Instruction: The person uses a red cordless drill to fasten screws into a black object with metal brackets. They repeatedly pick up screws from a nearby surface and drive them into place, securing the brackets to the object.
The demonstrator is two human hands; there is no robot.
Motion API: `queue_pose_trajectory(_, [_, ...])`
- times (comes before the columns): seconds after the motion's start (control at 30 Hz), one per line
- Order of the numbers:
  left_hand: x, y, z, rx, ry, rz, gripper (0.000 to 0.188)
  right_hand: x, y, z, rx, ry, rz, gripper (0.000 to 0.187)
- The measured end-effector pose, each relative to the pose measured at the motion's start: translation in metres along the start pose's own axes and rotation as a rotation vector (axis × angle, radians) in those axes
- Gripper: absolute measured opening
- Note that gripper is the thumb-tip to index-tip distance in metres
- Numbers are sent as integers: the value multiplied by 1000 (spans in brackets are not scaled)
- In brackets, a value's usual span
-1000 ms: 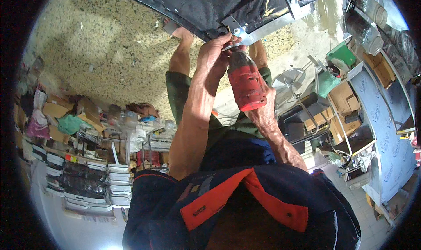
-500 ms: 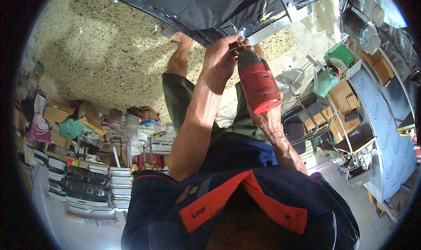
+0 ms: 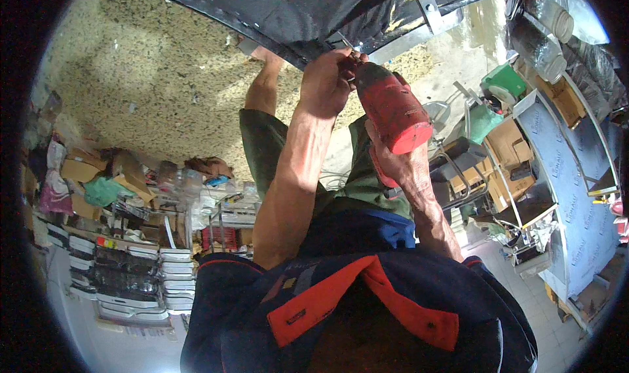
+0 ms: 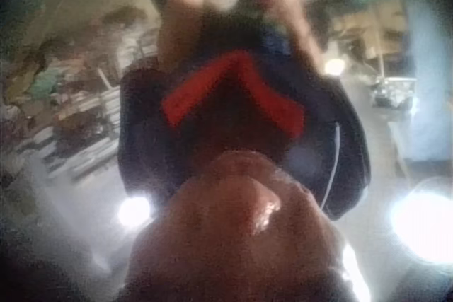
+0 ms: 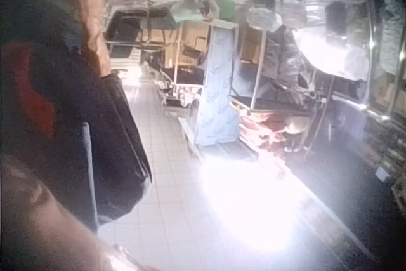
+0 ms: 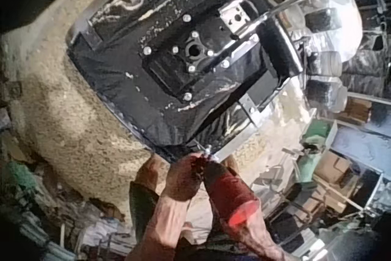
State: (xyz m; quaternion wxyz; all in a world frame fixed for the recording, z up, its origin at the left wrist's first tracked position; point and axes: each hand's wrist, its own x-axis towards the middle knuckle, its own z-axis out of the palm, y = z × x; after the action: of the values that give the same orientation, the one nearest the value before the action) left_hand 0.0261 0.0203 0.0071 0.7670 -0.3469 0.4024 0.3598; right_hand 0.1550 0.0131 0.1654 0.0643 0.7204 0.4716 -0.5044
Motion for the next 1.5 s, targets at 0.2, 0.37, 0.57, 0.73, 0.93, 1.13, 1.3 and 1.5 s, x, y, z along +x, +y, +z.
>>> queue_pose_trajectory(0.2, [5,-1,0,-109,-29,-15,8,7,7,-4,-259,-45,-49,46])
queue_pose_trajectory(0.37, [3,0,-3,-30,-82,-5,12,-1,12,-1,-41,40,-77,55])
queue_pose_trajectory(0.57, [0,7,-6,70,-63,-77,15,-2,27,19,-220,68,-226,66])
queue_pose_trajectory(0.73, [-2,4,-3,29,-107,26,16,-3,27,18,-14,62,-198,64])
queue_pose_trajectory(0.93, [-3,0,5,-29,-38,-61,21,-5,23,26,-80,97,-219,58])
queue_pose_trajectory(1.13, [-5,-6,2,-35,38,-24,26,-3,54,39,-87,124,-278,46])
queue_pose_trajectory(1.3, [-2,-12,3,24,74,81,26,0,69,44,47,130,-242,46])
queue_pose_trajectory(1.5, [-3,-15,5,-38,40,25,26,-2,74,47,197,120,-101,56])
